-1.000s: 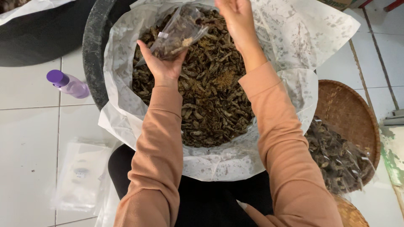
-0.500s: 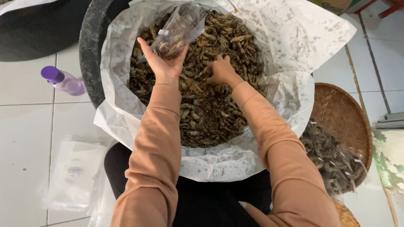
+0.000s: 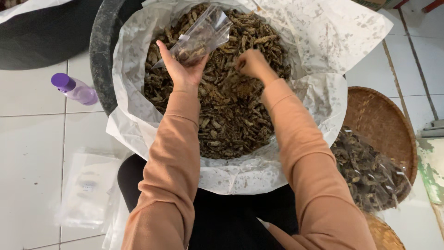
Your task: The person sits on the floor beside a large sack of dried plant material and fills small clear plastic bags by hand, pressing pieces into each bag and setting filled bags on a woven tray. They repeat the filling process for one bag after another throughout the clip.
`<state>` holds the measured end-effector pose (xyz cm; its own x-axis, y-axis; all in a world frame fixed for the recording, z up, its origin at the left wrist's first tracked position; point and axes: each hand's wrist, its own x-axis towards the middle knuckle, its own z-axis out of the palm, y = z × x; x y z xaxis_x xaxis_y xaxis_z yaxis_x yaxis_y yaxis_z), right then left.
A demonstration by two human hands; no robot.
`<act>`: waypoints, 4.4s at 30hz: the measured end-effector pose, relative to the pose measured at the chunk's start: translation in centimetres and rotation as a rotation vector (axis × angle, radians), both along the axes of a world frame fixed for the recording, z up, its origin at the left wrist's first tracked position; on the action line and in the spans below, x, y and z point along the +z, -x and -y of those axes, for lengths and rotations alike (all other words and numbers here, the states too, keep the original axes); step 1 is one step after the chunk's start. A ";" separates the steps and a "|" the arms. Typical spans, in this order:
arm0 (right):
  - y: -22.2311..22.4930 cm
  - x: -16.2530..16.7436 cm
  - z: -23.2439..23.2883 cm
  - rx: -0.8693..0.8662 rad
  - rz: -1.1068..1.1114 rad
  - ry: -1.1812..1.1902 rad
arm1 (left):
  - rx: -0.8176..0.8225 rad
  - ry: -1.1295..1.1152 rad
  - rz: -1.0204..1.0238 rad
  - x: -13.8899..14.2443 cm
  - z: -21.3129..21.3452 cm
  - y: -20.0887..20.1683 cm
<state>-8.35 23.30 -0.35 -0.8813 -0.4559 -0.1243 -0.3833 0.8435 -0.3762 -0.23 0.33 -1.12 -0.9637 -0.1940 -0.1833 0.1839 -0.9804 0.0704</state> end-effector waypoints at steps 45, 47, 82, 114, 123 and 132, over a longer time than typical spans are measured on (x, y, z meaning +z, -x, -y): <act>-10.0 20.5 4.6 0.297 -0.528 0.300 | 0.105 0.029 -0.017 1.1 -2.2 -0.5; -10.8 19.9 6.0 0.386 -0.691 0.192 | 0.030 -0.008 -0.072 1.2 -2.3 -0.6; -6.0 -4.4 12.9 0.158 -0.191 -0.121 | 0.171 -0.046 -0.078 2.4 4.4 -0.1; -9.1 9.2 4.9 0.360 -0.234 1.028 | 0.053 -0.099 0.017 1.0 1.8 0.8; -6.4 10.5 8.6 0.424 -0.812 0.553 | -0.059 -0.128 0.130 0.6 -1.2 0.9; -5.9 9.6 6.6 0.344 -0.562 0.646 | -0.013 -0.187 0.062 0.5 -0.1 0.6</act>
<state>-2.49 16.67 9.27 -0.5378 -0.5357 0.6509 -0.8430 0.3402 -0.4166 -0.79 0.46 -0.60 -0.9517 -0.1380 -0.2744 0.1717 -0.9798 -0.1027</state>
